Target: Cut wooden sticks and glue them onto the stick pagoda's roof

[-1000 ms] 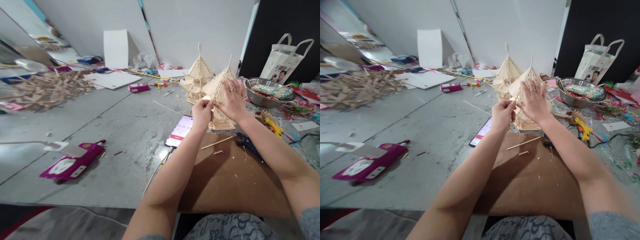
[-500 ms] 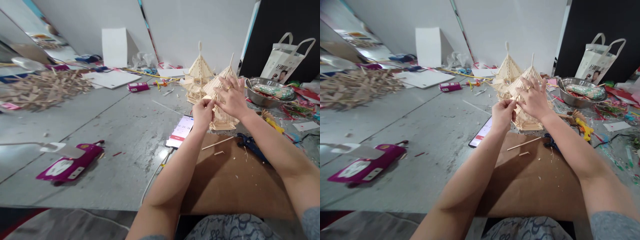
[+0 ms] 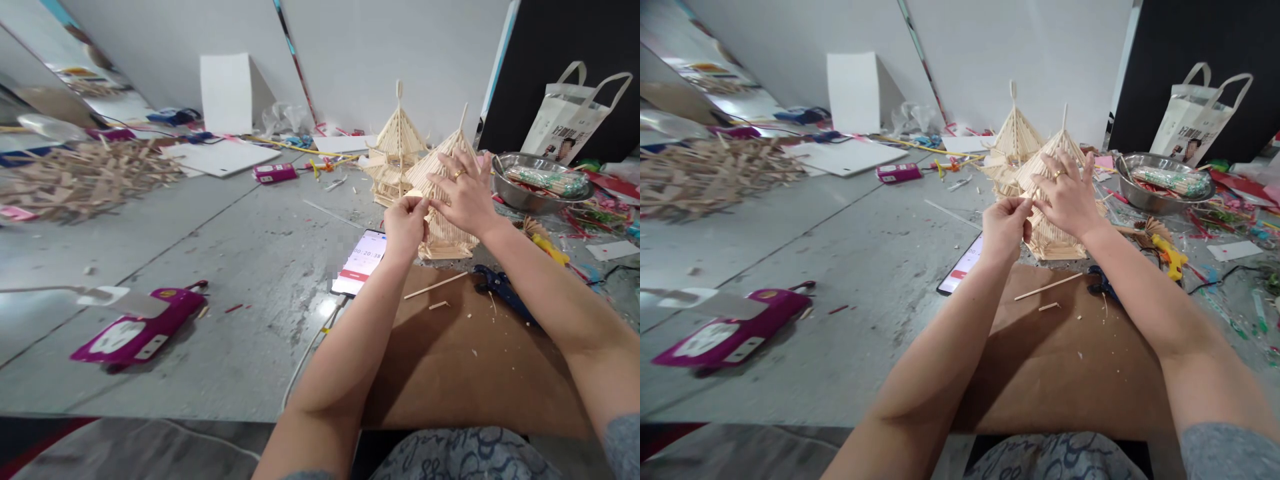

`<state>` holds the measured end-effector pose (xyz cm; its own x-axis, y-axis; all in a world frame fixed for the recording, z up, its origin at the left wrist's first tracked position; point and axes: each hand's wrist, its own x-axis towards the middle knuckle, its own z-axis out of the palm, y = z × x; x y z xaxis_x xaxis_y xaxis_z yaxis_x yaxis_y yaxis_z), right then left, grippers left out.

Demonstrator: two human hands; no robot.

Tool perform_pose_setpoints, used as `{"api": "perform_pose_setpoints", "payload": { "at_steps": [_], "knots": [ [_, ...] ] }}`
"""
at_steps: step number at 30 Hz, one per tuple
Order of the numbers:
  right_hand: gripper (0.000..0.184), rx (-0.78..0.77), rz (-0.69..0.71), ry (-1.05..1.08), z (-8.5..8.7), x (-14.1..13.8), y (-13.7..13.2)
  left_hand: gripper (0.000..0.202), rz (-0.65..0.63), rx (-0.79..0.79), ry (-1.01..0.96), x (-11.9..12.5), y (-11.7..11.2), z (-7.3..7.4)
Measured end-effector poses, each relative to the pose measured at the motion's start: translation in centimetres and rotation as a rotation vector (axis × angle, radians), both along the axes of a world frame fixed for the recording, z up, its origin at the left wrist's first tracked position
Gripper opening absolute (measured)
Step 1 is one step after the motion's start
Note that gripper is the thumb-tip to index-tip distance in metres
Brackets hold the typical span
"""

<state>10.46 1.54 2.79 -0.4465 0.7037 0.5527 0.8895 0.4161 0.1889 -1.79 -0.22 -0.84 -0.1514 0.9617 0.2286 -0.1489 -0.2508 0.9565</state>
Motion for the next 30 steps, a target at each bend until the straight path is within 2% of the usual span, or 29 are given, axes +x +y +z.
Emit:
{"api": "perform_pose_setpoints", "payload": {
  "at_steps": [10,18,24,30],
  "knots": [
    [0.042,0.021,-0.006,-0.02,0.1,-0.1,0.0,0.013,0.012,-0.012,-0.001,0.0,0.1,0.2],
    [0.057,0.044,0.001,-0.004,-0.3,1.6,-1.3,0.015,-0.035,-0.048,0.06,-0.2,0.4,0.5],
    [0.047,0.075,-0.016,0.037,-0.9,3.0,-1.7,0.015,-0.094,-0.111,0.009,-0.3,0.6,0.9],
    [0.037,0.063,-0.022,0.04,-0.8,3.3,-1.9,0.017,-0.15,-0.213,-0.03,-0.7,1.0,1.4]
  ]
}}
